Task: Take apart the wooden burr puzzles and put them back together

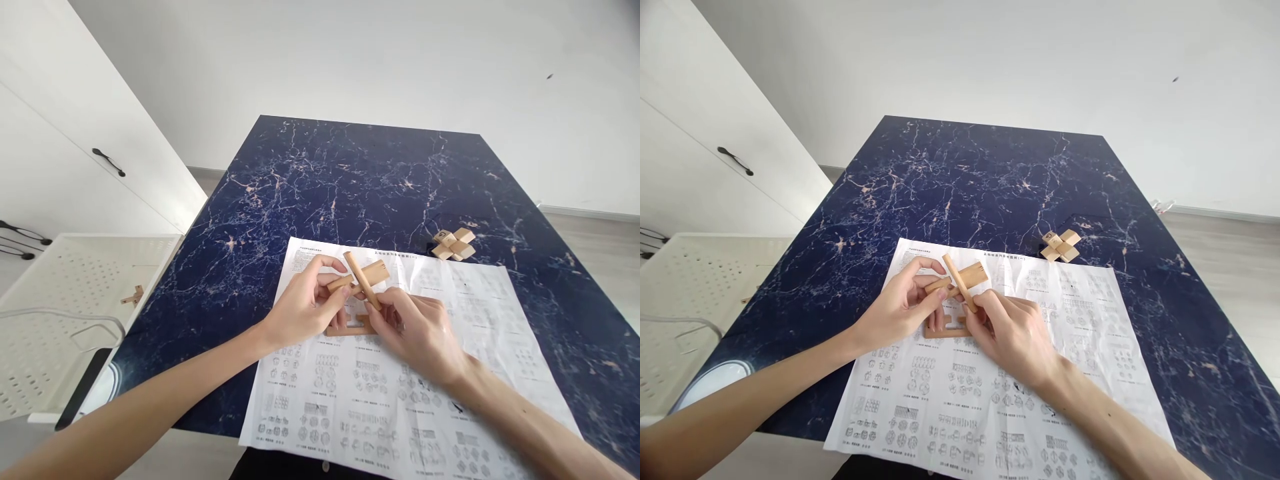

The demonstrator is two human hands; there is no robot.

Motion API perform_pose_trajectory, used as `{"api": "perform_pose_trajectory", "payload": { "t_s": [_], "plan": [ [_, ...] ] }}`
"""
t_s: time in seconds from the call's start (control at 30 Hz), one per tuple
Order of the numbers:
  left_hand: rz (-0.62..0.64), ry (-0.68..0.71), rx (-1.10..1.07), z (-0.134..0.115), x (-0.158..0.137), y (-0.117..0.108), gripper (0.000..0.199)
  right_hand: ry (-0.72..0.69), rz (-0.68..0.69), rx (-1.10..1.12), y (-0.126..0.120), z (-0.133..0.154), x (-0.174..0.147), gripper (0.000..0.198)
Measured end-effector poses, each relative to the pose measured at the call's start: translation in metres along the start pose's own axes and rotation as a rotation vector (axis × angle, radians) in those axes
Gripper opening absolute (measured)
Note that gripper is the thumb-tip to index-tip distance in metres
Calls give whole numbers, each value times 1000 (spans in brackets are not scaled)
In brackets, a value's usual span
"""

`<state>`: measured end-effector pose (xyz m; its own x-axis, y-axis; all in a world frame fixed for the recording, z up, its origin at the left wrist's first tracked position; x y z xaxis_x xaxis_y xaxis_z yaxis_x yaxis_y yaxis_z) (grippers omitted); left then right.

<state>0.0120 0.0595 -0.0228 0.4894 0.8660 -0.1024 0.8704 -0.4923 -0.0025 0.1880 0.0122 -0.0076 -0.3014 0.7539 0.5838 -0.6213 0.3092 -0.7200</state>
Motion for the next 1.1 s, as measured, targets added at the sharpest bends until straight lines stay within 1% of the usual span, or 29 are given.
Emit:
{"api": "perform_pose_trajectory", "payload": {
  "t_s": [0.1, 0.2, 0.53, 0.7, 0.83, 1.1],
  "plan": [
    [29, 34, 97, -2, -1, 2, 29, 28, 9, -15, -1, -2, 1, 14],
    [46, 61, 136, -4, -2, 3, 30, 27, 16, -38, -2, -1, 2, 17],
    [48, 93, 167, -6, -3, 2, 30, -37, 33, -86, -1, 2, 3, 26],
    [62, 70, 183, -5, -3, 2, 32, -43, 30, -67, -4, 2, 5, 26],
    [64, 77, 175, -5, -3, 2, 34, -38, 36, -51, -4, 1, 5, 29],
    [61, 73, 169, -5, -3, 2, 30, -50, 69, -9, -3, -1, 4, 26]
  ]
}}
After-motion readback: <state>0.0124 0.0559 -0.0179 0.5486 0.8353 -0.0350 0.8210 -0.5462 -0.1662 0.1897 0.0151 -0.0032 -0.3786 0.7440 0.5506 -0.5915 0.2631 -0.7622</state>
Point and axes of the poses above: each hand's wrist, its own x-axis towards the middle knuckle, its own y-axis out of the palm, z = x × y, the point moved 6 cm from there along x, towards the middle knuckle, and after that the axes turned 3 degrees about -z, right-handed, at the moved point
